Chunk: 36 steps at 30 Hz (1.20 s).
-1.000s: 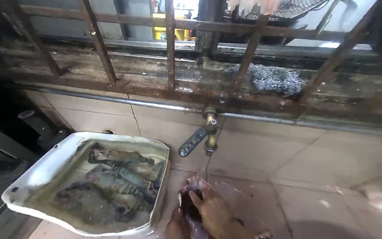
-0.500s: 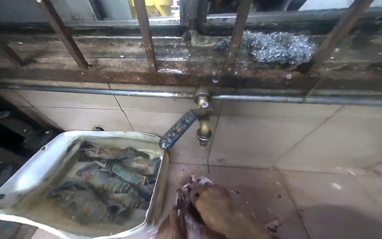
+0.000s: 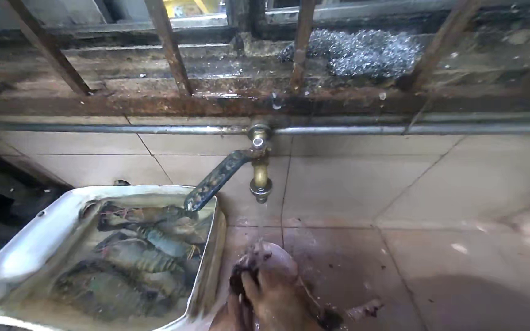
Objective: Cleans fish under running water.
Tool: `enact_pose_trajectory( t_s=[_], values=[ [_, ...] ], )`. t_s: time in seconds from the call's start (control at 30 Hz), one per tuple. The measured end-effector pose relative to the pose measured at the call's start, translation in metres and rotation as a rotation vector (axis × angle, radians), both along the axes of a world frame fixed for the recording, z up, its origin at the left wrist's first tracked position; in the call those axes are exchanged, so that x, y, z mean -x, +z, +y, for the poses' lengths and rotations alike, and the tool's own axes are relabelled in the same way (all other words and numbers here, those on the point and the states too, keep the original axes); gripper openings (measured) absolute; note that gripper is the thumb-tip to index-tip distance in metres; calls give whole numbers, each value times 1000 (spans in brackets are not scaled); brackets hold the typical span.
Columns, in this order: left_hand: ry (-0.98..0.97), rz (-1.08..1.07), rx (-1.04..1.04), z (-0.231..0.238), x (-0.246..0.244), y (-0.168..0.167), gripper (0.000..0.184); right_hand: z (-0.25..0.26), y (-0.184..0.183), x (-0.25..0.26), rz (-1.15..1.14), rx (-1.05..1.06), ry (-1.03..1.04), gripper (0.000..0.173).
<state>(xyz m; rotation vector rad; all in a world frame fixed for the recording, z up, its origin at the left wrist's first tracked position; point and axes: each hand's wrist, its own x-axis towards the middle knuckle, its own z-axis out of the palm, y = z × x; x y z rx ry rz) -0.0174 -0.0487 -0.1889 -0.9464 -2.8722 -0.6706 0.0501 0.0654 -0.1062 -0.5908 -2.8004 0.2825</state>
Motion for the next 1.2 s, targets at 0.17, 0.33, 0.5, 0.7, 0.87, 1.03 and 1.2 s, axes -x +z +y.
enact_pose_trajectory(
  t_s=[0.17, 0.33, 0.5, 0.7, 0.87, 1.03, 1.2],
  values=[
    [26, -124, 39, -4, 2, 3, 39, 12, 49, -32, -549, 439, -1, 41],
    [-56, -563, 48, -13, 14, 32, 43, 8, 17, -16, -127, 254, -100, 52],
    [-6, -504, -49, -18, 4, 25, 38, 25, 23, 8, -159, -14, -76, 47],
    [-18, -532, -170, -17, -3, 14, 38, 29, 38, 0, -459, 305, -194, 56],
    [15, -759, -316, -14, 5, 14, 32, 11, 40, -6, -382, 384, -80, 53],
    [39, -934, -376, -16, 14, 24, 21, 34, 90, 14, -726, 349, 32, 35],
    [12, -1018, -389, -16, 17, 25, 22, 10, 57, -17, -532, 419, -7, 45]
  ],
)
